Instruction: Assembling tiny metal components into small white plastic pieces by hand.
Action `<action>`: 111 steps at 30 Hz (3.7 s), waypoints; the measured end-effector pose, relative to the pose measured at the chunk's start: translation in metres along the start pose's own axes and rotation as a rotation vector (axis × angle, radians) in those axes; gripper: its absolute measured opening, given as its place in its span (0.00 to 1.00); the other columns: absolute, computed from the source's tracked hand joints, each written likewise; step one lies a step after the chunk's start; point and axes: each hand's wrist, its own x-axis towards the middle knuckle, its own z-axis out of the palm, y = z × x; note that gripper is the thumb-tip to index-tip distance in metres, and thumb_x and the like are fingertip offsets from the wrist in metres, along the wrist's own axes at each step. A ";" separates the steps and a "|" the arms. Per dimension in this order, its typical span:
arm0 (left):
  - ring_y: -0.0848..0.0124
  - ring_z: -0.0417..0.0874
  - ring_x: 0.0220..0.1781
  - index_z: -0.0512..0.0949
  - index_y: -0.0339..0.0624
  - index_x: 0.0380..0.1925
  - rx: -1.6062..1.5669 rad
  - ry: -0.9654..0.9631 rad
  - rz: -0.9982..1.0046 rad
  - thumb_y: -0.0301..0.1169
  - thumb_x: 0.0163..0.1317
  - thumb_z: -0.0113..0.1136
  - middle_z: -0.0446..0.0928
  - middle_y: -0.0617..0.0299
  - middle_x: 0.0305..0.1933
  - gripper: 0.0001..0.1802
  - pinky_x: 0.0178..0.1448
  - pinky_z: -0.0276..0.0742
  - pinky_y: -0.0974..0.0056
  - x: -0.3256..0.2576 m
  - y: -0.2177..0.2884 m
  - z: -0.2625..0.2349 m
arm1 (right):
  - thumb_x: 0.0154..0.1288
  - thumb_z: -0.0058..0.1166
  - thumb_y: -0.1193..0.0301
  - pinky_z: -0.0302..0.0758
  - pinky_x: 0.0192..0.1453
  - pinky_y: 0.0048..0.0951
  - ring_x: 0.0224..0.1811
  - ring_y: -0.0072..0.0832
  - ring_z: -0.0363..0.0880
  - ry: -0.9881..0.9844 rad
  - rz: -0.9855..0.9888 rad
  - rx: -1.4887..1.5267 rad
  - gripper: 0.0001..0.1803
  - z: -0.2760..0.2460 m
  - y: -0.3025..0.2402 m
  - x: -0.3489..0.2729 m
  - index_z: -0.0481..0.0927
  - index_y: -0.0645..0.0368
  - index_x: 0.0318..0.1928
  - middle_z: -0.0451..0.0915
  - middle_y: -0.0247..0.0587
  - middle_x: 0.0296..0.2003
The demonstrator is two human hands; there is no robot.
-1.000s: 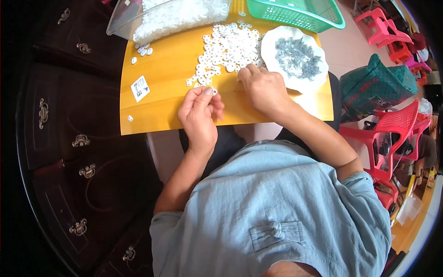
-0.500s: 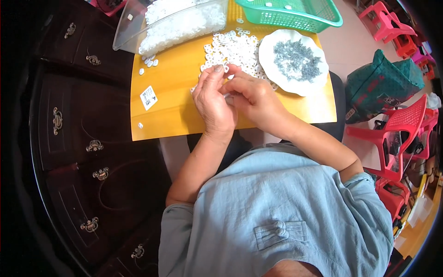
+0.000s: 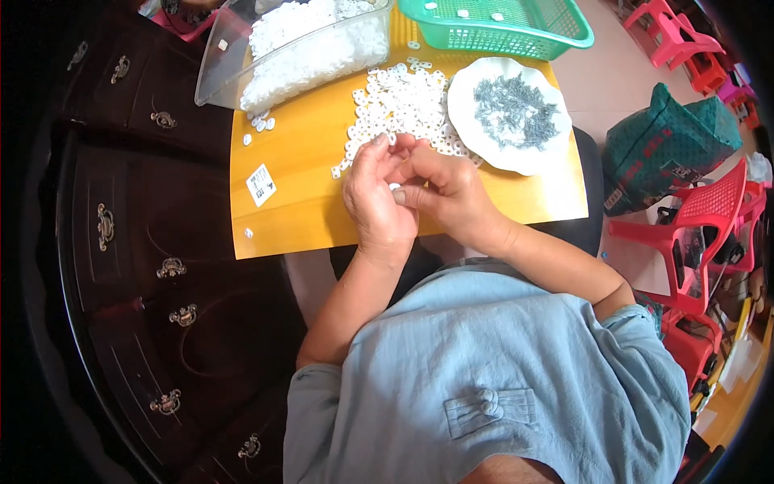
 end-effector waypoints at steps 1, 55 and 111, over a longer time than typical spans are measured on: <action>0.56 0.83 0.48 0.75 0.30 0.40 0.005 -0.003 -0.003 0.34 0.68 0.53 0.80 0.51 0.41 0.15 0.57 0.78 0.56 0.000 -0.001 -0.001 | 0.64 0.61 0.80 0.78 0.47 0.25 0.41 0.18 0.79 0.028 0.014 -0.025 0.06 0.001 0.003 -0.003 0.83 0.65 0.41 0.84 0.33 0.37; 0.77 0.77 0.27 0.75 0.34 0.35 0.376 -0.134 0.307 0.26 0.69 0.56 0.77 0.61 0.28 0.06 0.31 0.77 0.70 -0.010 -0.021 -0.006 | 0.71 0.56 0.72 0.71 0.28 0.18 0.27 0.19 0.79 0.086 0.346 0.453 0.07 -0.042 0.009 0.009 0.81 0.64 0.39 0.82 0.36 0.29; 0.73 0.79 0.37 0.76 0.26 0.45 0.425 -0.520 0.382 0.18 0.56 0.69 0.78 0.56 0.38 0.17 0.35 0.76 0.72 -0.030 -0.009 -0.014 | 0.70 0.54 0.72 0.62 0.18 0.15 0.20 0.22 0.78 -0.195 0.500 0.690 0.08 -0.057 -0.010 -0.011 0.79 0.65 0.36 0.80 0.38 0.23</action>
